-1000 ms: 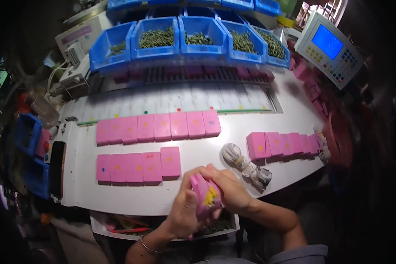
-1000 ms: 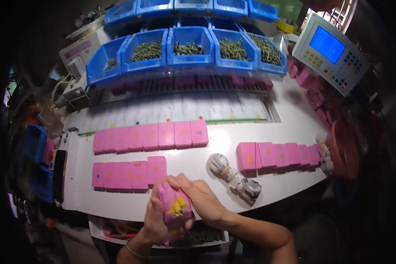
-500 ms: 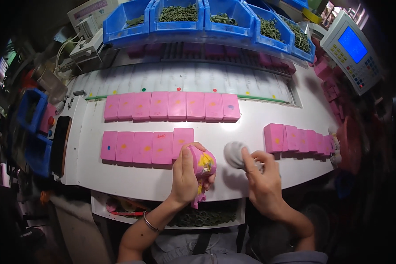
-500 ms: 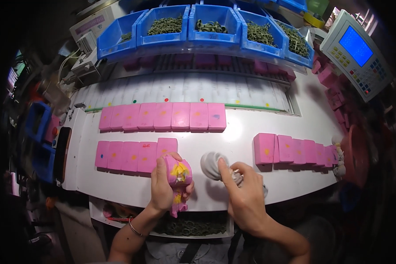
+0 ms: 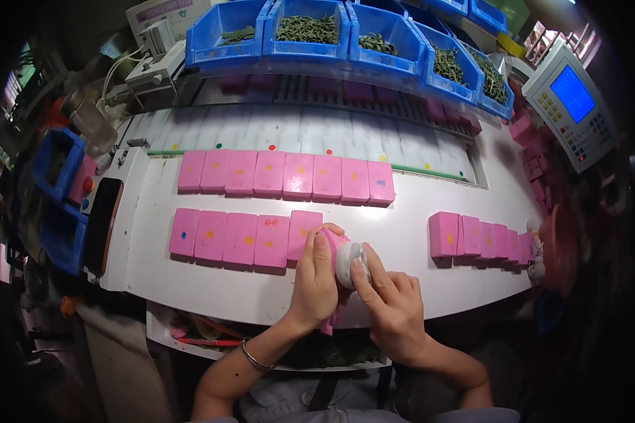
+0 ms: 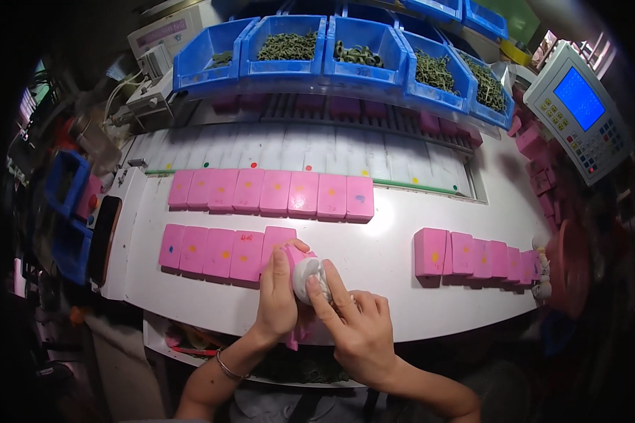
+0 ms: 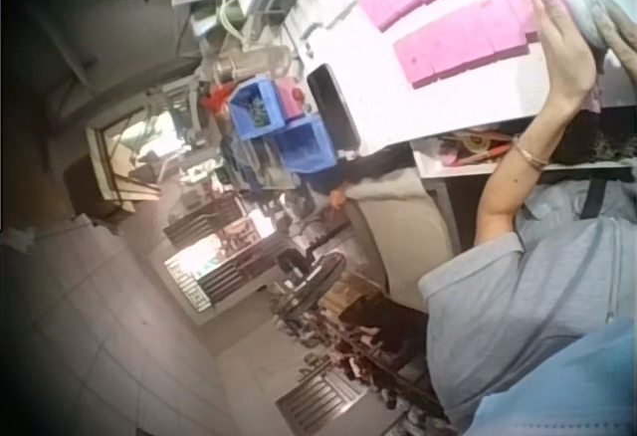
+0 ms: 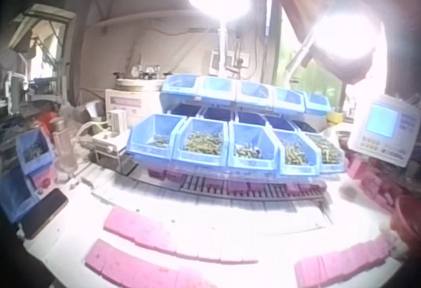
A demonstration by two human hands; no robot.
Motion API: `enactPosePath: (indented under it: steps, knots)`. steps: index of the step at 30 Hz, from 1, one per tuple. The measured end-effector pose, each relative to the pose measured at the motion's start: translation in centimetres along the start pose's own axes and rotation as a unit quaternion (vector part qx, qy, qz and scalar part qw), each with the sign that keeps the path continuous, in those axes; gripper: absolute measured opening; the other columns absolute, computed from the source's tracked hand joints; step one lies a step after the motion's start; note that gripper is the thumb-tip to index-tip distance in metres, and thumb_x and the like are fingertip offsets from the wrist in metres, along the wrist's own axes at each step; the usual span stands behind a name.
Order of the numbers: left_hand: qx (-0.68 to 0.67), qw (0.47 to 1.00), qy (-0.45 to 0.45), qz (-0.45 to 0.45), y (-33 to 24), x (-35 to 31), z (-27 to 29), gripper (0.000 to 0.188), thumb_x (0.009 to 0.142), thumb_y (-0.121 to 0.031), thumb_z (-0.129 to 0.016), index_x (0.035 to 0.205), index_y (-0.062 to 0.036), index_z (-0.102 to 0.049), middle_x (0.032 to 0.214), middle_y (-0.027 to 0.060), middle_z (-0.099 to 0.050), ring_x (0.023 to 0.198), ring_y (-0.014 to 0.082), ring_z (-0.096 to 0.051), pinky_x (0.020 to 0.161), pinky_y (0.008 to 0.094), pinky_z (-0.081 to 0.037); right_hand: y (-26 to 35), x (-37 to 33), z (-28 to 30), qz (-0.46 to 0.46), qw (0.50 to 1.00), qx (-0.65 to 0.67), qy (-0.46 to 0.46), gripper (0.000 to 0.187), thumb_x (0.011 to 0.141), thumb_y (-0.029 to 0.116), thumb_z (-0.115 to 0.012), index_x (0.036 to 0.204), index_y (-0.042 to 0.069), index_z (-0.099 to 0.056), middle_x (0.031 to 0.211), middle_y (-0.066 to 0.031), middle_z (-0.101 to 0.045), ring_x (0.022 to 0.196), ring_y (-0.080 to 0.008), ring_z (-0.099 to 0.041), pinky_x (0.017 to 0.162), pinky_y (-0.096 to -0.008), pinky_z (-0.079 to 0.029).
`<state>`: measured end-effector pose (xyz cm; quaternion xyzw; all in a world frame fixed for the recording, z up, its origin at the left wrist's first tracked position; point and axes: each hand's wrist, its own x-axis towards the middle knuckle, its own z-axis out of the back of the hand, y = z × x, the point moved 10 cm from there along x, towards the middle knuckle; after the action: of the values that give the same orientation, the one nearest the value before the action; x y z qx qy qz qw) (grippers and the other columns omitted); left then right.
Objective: The person repeatedly picks up pink rectangular blocks, inserts small green metal rings into circular indentations, and wipes the blocks with a white cloth. The person places the blocks back on the table in rows. The workspace includes blue bins filled with metal rings and a digital display on the right.
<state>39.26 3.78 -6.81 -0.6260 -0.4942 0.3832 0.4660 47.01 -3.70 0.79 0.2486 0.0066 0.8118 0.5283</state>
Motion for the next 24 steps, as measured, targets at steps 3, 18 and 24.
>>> enactPosePath:
  steps: [3,18,24]
  knots:
    - [-0.035,0.999,0.015,0.038,0.3,-0.2,0.0,0.036,0.100,-0.031,-0.019,0.107,-0.0048,-0.044,0.072,0.0059,-0.051,0.055,0.0102,-0.049,0.051,0.0240,-0.042,-0.7,0.5,0.6,-0.031,0.997,0.064,0.041,0.067,0.059,-0.004,-0.054,0.125,0.005,-0.052,0.132,-0.0164,-0.047,0.073,-0.0197,-0.050,0.075,-0.0305,-0.036]
    - [0.026,0.997,0.050,-0.048,-1.1,0.6,-0.9,0.041,0.100,-0.031,-0.022,0.119,-0.0011,-0.044,0.082,0.0099,-0.059,0.054,0.0132,-0.056,0.052,0.0242,-0.048,-0.1,0.6,0.4,-0.007,1.000,-0.014,0.018,0.063,0.062,-0.001,-0.056,0.124,0.010,-0.055,0.130,-0.0146,-0.049,0.071,-0.0186,-0.049,0.072,-0.0297,-0.037]
    - [-0.097,0.995,0.037,0.001,-1.3,-0.3,0.2,0.044,0.100,-0.030,-0.027,0.128,0.0017,-0.038,0.096,0.0138,-0.060,0.084,0.0201,-0.062,0.075,0.0292,-0.050,0.6,-0.5,2.6,-0.020,0.998,0.014,-0.051,0.062,0.060,0.001,-0.056,0.122,0.009,-0.056,0.127,-0.0158,-0.051,0.068,-0.0177,-0.050,0.070,-0.0304,-0.036]
